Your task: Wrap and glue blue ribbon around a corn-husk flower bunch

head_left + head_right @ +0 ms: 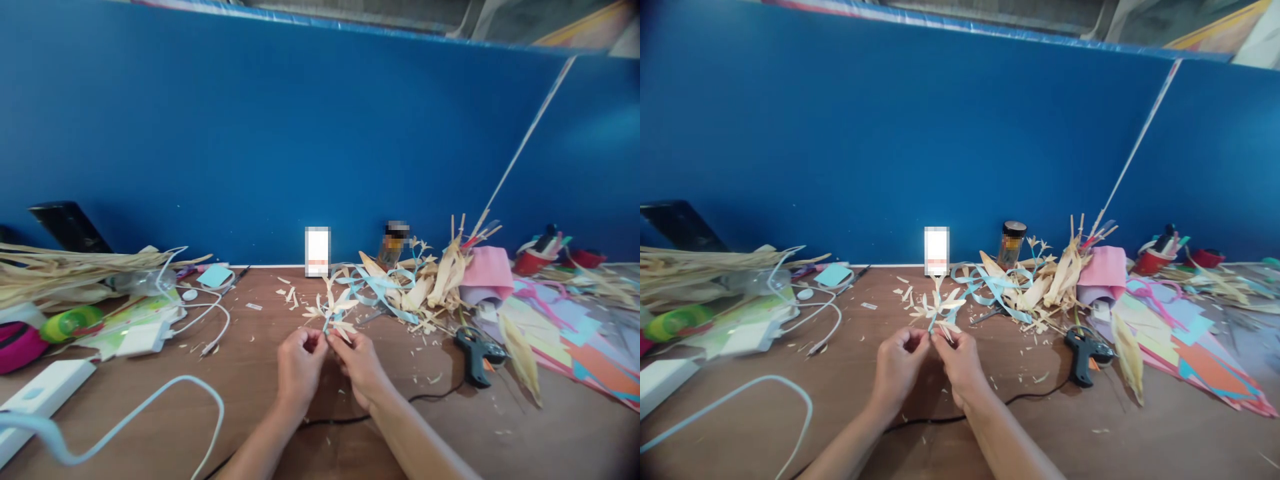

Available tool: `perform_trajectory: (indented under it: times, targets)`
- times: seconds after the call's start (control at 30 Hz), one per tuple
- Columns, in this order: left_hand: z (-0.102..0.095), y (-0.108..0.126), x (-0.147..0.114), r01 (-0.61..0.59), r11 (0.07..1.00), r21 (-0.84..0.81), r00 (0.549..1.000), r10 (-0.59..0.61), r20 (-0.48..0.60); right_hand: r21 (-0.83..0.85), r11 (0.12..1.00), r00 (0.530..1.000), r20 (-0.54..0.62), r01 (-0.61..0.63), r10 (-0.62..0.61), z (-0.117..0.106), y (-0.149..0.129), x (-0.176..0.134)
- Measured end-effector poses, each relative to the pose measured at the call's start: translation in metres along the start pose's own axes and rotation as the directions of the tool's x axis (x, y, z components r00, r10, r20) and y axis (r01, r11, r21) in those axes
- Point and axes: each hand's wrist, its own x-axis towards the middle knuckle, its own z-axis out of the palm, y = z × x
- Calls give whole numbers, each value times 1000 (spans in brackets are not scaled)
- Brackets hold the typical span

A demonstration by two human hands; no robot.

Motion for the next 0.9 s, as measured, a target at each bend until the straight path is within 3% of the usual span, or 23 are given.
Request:
perform_trajectory:
  times: [0.2, 0.33, 0.47, 0.6, 0.7, 0.77, 0.83, 0.9]
  targets:
    - [2, -6, -3, -288, 893, 345, 951, 309, -8, 60, 998, 999, -34, 36, -34, 2, 0, -2]
    - [3, -7, -6, -384, 799, 463, 912, 405, 58, 154, 988, 998, -59, 6, 3, 4, -1, -4]
    - [7, -7, -8, -404, 807, 431, 907, 414, 77, 266, 964, 997, -74, -16, 37, 5, -5, -4]
    - [7, -3, -8, -407, 878, 253, 913, 402, 72, 272, 962, 998, -57, 27, -12, 2, -7, -1]
    - [6, 2, -6, -298, 954, 40, 953, 294, 73, 228, 972, 997, -55, 64, -53, -1, -8, 2]
    - [5, 4, -4, -113, 983, -142, 986, 128, 104, 202, 977, 998, -44, 63, -55, -3, -10, 3]
    - [5, 5, -2, 100, 940, -326, 986, -48, 163, 197, 979, 999, -7, 51, -51, -4, -10, 3]
    - [5, 4, 0, 272, 842, -467, 956, -180, 232, 185, 982, 998, 46, 42, -52, -5, -11, 3]
